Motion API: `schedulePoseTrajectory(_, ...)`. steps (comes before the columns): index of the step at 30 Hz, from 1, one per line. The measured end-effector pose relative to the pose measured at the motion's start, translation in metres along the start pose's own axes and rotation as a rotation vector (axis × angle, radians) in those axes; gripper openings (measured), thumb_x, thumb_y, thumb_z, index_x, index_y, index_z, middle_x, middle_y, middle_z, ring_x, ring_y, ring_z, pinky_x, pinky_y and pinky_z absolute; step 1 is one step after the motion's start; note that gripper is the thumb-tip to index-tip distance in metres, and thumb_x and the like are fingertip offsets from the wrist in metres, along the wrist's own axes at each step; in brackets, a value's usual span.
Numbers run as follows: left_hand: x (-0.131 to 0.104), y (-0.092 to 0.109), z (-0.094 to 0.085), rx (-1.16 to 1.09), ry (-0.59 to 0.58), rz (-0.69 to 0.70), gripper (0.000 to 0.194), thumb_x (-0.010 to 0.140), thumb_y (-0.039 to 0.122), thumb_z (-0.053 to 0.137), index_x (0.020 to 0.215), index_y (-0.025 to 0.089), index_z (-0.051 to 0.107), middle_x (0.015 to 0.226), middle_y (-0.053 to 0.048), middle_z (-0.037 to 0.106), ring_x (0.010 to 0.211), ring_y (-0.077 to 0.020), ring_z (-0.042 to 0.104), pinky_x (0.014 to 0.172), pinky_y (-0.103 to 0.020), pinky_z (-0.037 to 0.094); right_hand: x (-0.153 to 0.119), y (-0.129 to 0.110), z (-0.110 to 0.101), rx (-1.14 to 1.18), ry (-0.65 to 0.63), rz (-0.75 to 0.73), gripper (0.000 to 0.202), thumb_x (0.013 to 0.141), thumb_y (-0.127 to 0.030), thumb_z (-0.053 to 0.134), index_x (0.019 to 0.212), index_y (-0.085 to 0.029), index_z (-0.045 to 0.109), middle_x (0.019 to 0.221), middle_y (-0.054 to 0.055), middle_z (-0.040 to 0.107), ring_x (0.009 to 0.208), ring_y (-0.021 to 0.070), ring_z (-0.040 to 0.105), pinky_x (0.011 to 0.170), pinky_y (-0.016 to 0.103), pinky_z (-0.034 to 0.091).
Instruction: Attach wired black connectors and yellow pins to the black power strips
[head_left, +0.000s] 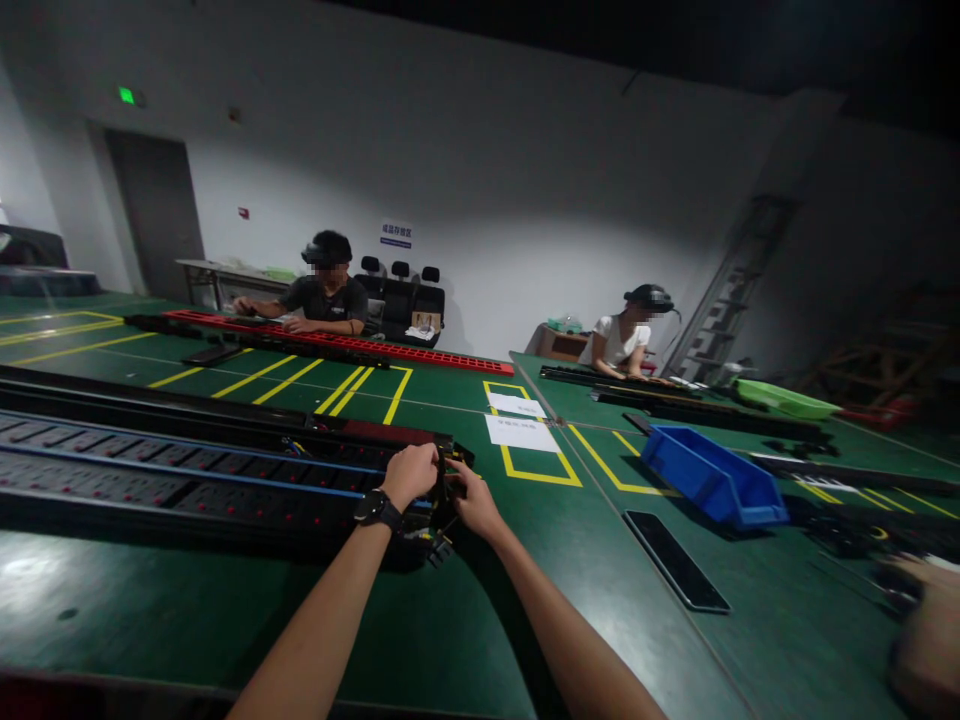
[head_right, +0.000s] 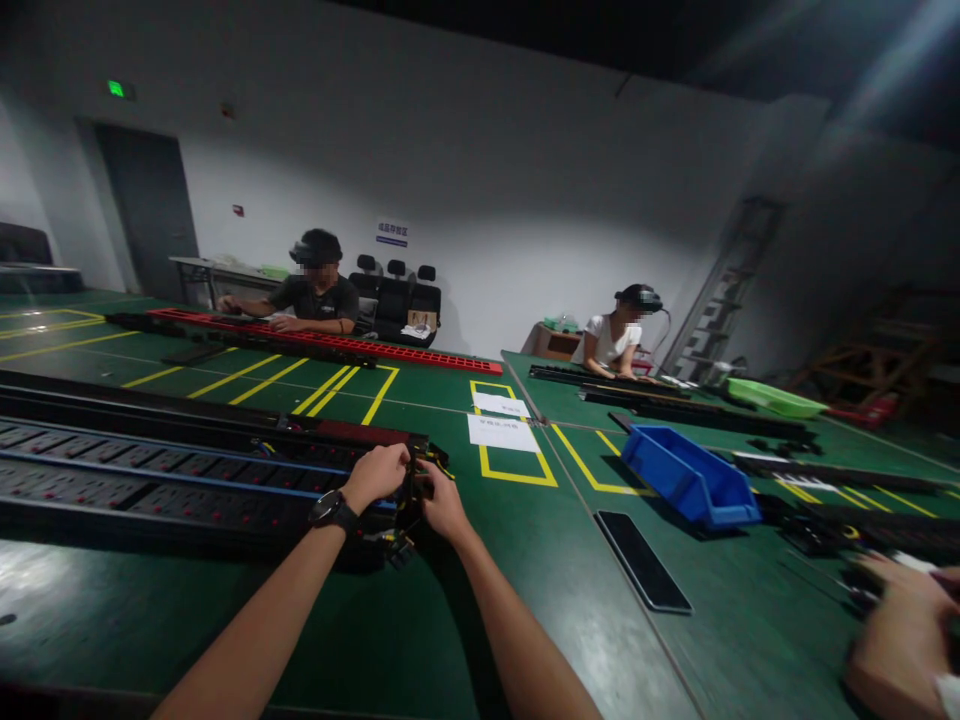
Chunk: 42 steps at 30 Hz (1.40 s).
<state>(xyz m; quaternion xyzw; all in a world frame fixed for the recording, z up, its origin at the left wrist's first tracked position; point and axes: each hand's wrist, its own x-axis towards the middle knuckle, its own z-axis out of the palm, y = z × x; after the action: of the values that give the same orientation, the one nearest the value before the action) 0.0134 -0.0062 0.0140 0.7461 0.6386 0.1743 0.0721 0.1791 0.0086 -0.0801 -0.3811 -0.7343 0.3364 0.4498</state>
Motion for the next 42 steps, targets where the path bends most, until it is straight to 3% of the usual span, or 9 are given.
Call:
schedulePoseTrajectory(15, 0.001, -0.006, 0.000, -0.102, -0.042, 0.029, 0.031, 0.088, 0.015, 0.053, 0.112, 0.026, 0.068, 0.105, -0.005, 0.079, 0.096, -0.0206, 0.073, 0.073, -0.025, 0.049, 0.006, 0.007, -0.001, 0.114, -0.029, 0.019, 0.083, 0.058, -0.003, 0.047, 0.138, -0.024, 0.058, 0.120, 0.005, 0.074, 0.117, 0.0245, 0.067, 0.103, 0.043, 0.052)
schedulePoseTrajectory(20, -0.010, 0.004, -0.012, -0.073, -0.019, 0.036, 0.033, 0.088, 0.014, 0.053, 0.115, 0.025, 0.068, 0.110, -0.008, 0.077, 0.102, -0.0235, 0.071, 0.081, -0.029, 0.049, 0.007, 0.013, -0.002, 0.108, -0.007, 0.045, 0.079, 0.060, -0.005, 0.047, 0.136, -0.023, 0.059, 0.113, 0.005, 0.075, 0.110, 0.0236, 0.068, 0.097, 0.041, 0.053)
schedulePoseTrajectory(24, -0.039, 0.014, -0.023, -0.055, 0.095, 0.013, 0.026, 0.090, 0.014, 0.053, 0.110, 0.024, 0.068, 0.108, -0.007, 0.076, 0.102, -0.0226, 0.069, 0.080, -0.028, 0.047, 0.002, 0.016, -0.011, 0.085, 0.146, 0.148, 0.058, 0.067, -0.012, 0.053, 0.123, -0.020, 0.064, 0.097, 0.005, 0.074, 0.094, 0.0226, 0.068, 0.089, 0.038, 0.053)
schedulePoseTrajectory(26, -0.061, 0.015, -0.025, -0.116, 0.136, 0.007, 0.022, 0.092, 0.017, 0.054, 0.108, 0.024, 0.067, 0.107, -0.005, 0.075, 0.100, -0.0202, 0.068, 0.078, -0.026, 0.046, -0.007, 0.012, -0.019, 0.125, 0.146, 0.182, 0.044, 0.072, -0.019, 0.058, 0.115, -0.019, 0.066, 0.091, 0.004, 0.073, 0.088, 0.0218, 0.067, 0.084, 0.037, 0.053)
schedulePoseTrajectory(29, -0.097, 0.013, -0.022, -0.212, 0.149, -0.013, 0.017, 0.095, 0.021, 0.052, 0.101, 0.025, 0.068, 0.102, -0.002, 0.073, 0.092, -0.0172, 0.068, 0.074, -0.025, 0.043, -0.026, -0.002, -0.036, 0.202, -0.053, 0.165, 0.027, 0.076, -0.030, 0.069, 0.100, -0.018, 0.069, 0.087, 0.003, 0.071, 0.082, 0.0198, 0.064, 0.081, 0.035, 0.051)
schedulePoseTrajectory(33, -0.140, 0.009, -0.011, -0.244, 0.144, -0.047, 0.018, 0.097, 0.028, 0.050, 0.092, 0.026, 0.067, 0.082, 0.002, 0.067, 0.074, -0.0144, 0.063, 0.065, -0.025, 0.037, -0.049, -0.023, -0.051, 0.274, -0.267, 0.146, 0.034, 0.081, -0.042, 0.076, 0.105, -0.018, 0.071, 0.097, 0.006, 0.071, 0.086, 0.0195, 0.064, 0.082, 0.036, 0.048)
schedulePoseTrajectory(36, -0.161, 0.007, 0.002, -0.204, 0.139, -0.060, 0.024, 0.099, 0.031, 0.046, 0.084, 0.025, 0.065, 0.066, 0.004, 0.059, 0.060, -0.0128, 0.057, 0.058, -0.025, 0.031, -0.055, -0.032, -0.051, 0.284, -0.323, 0.146, 0.043, 0.083, -0.049, 0.077, 0.111, -0.018, 0.070, 0.097, 0.006, 0.071, 0.083, 0.0187, 0.063, 0.079, 0.034, 0.048)
schedulePoseTrajectory(42, -0.179, 0.003, 0.021, -0.114, 0.133, 0.003, 0.029, 0.100, 0.033, 0.044, 0.079, 0.024, 0.063, 0.065, 0.002, 0.062, 0.060, -0.0133, 0.059, 0.059, -0.027, 0.029, -0.052, -0.037, -0.047, 0.162, -0.340, 0.074, 0.044, 0.086, -0.056, 0.073, 0.105, -0.016, 0.074, 0.092, 0.006, 0.071, 0.079, 0.0178, 0.061, 0.073, 0.031, 0.047)
